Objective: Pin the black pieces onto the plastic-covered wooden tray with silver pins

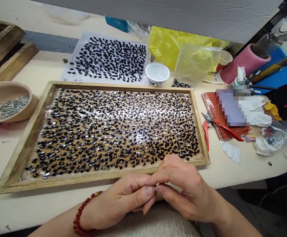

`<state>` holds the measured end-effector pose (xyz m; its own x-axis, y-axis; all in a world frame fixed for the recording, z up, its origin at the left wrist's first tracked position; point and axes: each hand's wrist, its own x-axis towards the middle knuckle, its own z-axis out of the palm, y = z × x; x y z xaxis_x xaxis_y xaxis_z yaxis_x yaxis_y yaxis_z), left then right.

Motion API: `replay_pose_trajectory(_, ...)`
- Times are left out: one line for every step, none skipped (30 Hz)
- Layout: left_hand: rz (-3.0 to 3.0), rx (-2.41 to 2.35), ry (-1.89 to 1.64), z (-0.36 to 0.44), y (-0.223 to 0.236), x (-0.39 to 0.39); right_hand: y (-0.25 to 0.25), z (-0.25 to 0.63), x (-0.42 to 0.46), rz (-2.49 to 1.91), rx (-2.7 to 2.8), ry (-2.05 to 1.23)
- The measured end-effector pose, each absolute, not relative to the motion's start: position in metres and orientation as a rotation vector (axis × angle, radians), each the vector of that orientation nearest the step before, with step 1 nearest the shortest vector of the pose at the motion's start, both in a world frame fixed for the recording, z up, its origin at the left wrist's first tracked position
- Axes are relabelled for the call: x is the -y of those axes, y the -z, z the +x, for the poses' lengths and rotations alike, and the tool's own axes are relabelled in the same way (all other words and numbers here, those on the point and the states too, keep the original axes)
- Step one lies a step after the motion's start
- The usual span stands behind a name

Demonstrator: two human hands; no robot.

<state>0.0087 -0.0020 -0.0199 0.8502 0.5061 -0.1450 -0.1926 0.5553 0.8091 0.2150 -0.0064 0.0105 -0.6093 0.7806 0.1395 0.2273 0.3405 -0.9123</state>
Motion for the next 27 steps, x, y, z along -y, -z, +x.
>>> replay_pose_trajectory(0.893,-0.385,-0.428,0.009,0.02,0.002,-0.01,0.215,0.007,-0.877,2.02,-1.259)
replay_pose_trajectory(0.893,-0.386,-0.433,0.009,0.02,0.002,-0.009,0.216,0.008,-0.883,2.004,-1.268)
replay_pose_trajectory(0.893,-0.388,-0.436,0.009,0.02,0.001,-0.008,0.215,0.009,-0.892,1.988,-1.273)
replay_pose_trajectory(0.89,-0.395,-0.44,0.009,0.019,0.001,-0.008,0.215,0.009,-0.907,1.973,-1.274)
replay_pose_trajectory(0.886,-0.401,-0.442,0.01,0.019,0.001,-0.007,0.214,0.01,-0.92,1.96,-1.273)
replay_pose_trajectory(0.881,-0.409,-0.446,0.01,0.018,0.001,-0.006,0.213,0.01,-0.935,1.947,-1.268)
replay_pose_trajectory(0.878,-0.415,-0.448,0.01,0.017,0.001,-0.006,0.212,0.01,-0.945,1.934,-1.261)
replay_pose_trajectory(0.879,-0.424,-0.449,0.01,0.017,0.002,-0.005,0.211,0.011,-0.946,1.92,-1.251)
replay_pose_trajectory(0.884,-0.439,-0.448,0.01,0.017,0.002,-0.005,0.21,0.011,-0.942,1.906,-1.24)
replay_pose_trajectory(0.89,-0.457,-0.446,0.009,0.017,0.003,-0.004,0.208,0.011,-0.936,1.89,-1.228)
replay_pose_trajectory(0.894,-0.49,-0.444,0.009,0.018,0.005,-0.003,0.207,0.01,-0.928,1.873,-1.216)
replay_pose_trajectory(0.895,-0.52,-0.435,0.009,0.019,0.006,-0.002,0.206,0.01,-0.925,1.856,-1.205)
replay_pose_trajectory(0.887,-0.541,-0.429,0.008,0.021,0.007,-0.001,0.206,0.01,-0.921,1.842,-1.199)
replay_pose_trajectory(0.883,-0.559,-0.419,0.008,0.022,0.008,-0.001,0.205,0.01,-0.928,1.831,-1.193)
replay_pose_trajectory(0.89,-0.575,-0.412,0.008,0.023,0.009,0.0,0.205,0.01,-0.94,1.825,-1.186)
replay_pose_trajectory(0.9,-0.593,-0.409,0.008,0.024,0.009,0.0,0.205,0.01,-0.954,1.821,-1.18)
replay_pose_trajectory(0.911,-0.616,-0.411,0.008,0.024,0.009,0.0,0.204,0.011,-0.973,1.82,-1.171)
replay_pose_trajectory(0.928,-0.642,-0.416,0.008,0.023,0.009,0.0,0.204,0.011,-0.991,1.82,-1.162)
replay_pose_trajectory(0.954,-0.666,-0.423,0.008,0.022,0.008,-0.001,0.204,0.011,-1.01,1.819,-1.157)
replay_pose_trajectory(0.984,-0.678,-0.428,0.008,0.02,0.007,-0.002,0.204,0.011,-1.025,1.815,-1.16)
replay_pose_trajectory(1.017,-0.688,-0.429,0.008,0.019,0.006,-0.003,0.204,0.011,-1.038,1.809,-1.171)
replay_pose_trajectory(1.046,-0.687,-0.429,0.007,0.018,0.005,-0.004,0.203,0.011,-1.045,1.804,-1.188)
replay_pose_trajectory(1.064,-0.668,-0.425,0.007,0.017,0.004,-0.004,0.203,0.011,-1.045,1.8,-1.212)
replay_pose_trajectory(1.074,-0.657,-0.422,0.007,0.017,0.004,-0.005,0.204,0.011,-1.038,1.798,-1.241)
replay_pose_trajectory(1.076,-0.646,-0.421,0.006,0.017,0.004,-0.005,0.204,0.01,-1.031,1.796,-1.269)
replay_pose_trajectory(1.076,-0.64,-0.422,0.006,0.018,0.004,-0.005,0.204,0.01,-1.024,1.796,-1.294)
replay_pose_trajectory(1.081,-0.642,-0.424,0.006,0.019,0.004,-0.005,0.205,0.01,-1.023,1.796,-1.313)
